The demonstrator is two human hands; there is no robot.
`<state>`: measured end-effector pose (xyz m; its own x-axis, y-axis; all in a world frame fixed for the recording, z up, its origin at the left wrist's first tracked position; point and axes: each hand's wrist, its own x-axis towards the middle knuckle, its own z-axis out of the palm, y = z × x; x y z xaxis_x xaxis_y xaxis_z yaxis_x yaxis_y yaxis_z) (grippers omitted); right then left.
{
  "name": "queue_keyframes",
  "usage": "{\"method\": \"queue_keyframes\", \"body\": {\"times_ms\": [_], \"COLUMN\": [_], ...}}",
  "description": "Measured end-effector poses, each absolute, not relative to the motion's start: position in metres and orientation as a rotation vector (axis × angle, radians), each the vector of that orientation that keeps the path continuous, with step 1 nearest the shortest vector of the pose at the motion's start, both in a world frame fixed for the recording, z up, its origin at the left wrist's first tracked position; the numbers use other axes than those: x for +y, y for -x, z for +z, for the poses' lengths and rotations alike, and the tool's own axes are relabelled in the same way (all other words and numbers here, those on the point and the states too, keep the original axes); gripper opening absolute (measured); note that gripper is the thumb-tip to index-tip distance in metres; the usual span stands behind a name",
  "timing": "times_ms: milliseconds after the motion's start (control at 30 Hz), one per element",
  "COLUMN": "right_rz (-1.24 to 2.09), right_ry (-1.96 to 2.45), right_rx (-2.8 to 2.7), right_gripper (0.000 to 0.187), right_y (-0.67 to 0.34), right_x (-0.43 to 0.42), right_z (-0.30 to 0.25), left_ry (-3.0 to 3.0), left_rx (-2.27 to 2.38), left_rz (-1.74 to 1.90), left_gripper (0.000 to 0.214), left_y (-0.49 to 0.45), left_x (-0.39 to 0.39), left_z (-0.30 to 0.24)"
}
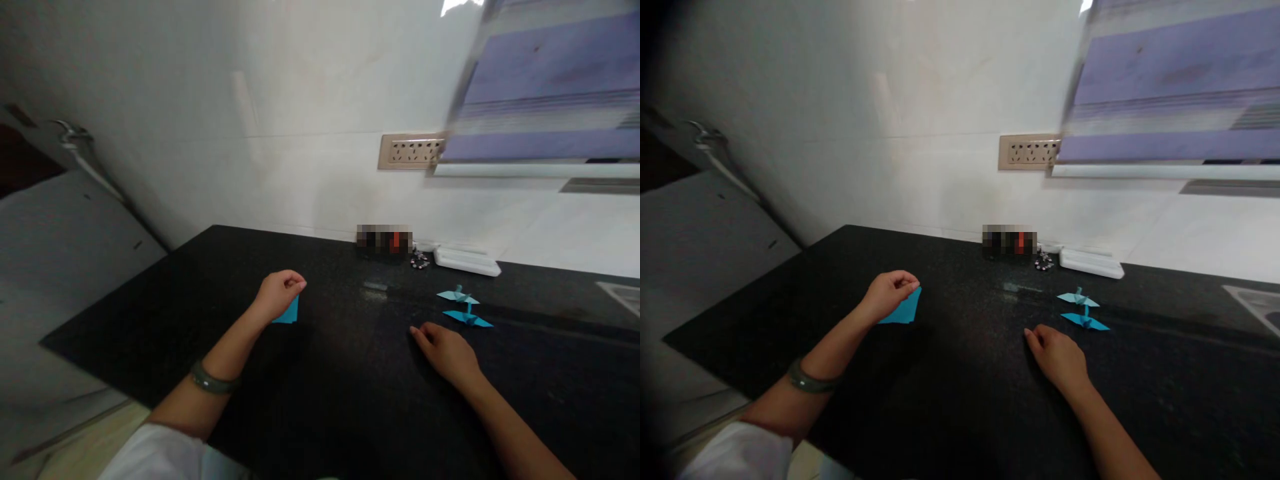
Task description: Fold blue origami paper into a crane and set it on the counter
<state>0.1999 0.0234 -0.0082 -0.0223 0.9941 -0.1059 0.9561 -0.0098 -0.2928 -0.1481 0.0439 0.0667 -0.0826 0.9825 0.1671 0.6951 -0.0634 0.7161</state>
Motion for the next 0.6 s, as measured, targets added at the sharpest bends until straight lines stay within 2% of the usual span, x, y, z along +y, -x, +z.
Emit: {"method": "queue_keyframes", "body": {"times_ms": [33, 133, 267, 333, 367, 467, 600], "right_rz": [0.458, 0.488, 0.52, 0.554, 0.57, 0.604, 0.599], "right_ry": [2.091, 2.093, 2.114, 2.119, 2.117, 2.109, 2.119], "right_rx": [-2.118, -2.123, -2.117, -2.113, -2.116, -2.133, -2.129], "right_gripper": [0.039, 0.038, 0.037, 0.038, 0.04, 0.043, 0.043], "right_y": [-0.201, -0.202, -0.203, -0.202, -0.202, -0.201, -0.201], "right_x": [0.024, 0.023, 0.024, 0.024, 0.024, 0.023, 0.022], "right_z": [-0.009, -0.01, -0.01, -0.009, -0.008, -0.005, -0.005], "left_ry": [-1.926, -2.0, -2.059, -2.187, -2.221, -2.245, -2.297], "left_rx": [1.866, 1.86, 1.768, 1.707, 1.706, 1.714, 1.758], "left_rz": [0.775, 0.565, 0.337, 0.016, -0.114, -0.32, -0.338], "left_gripper": [0.024, 0.027, 0.062, 0.085, 0.089, 0.086, 0.075], "left_y": [0.163, 0.197, 0.211, 0.211, 0.211, 0.213, 0.215], "left_x": [0.047, 0.05, 0.04, 0.034, 0.031, 0.028, 0.03], "left_z": [0.066, 0.062, 0.046, 0.036, 0.032, 0.023, 0.02]}}
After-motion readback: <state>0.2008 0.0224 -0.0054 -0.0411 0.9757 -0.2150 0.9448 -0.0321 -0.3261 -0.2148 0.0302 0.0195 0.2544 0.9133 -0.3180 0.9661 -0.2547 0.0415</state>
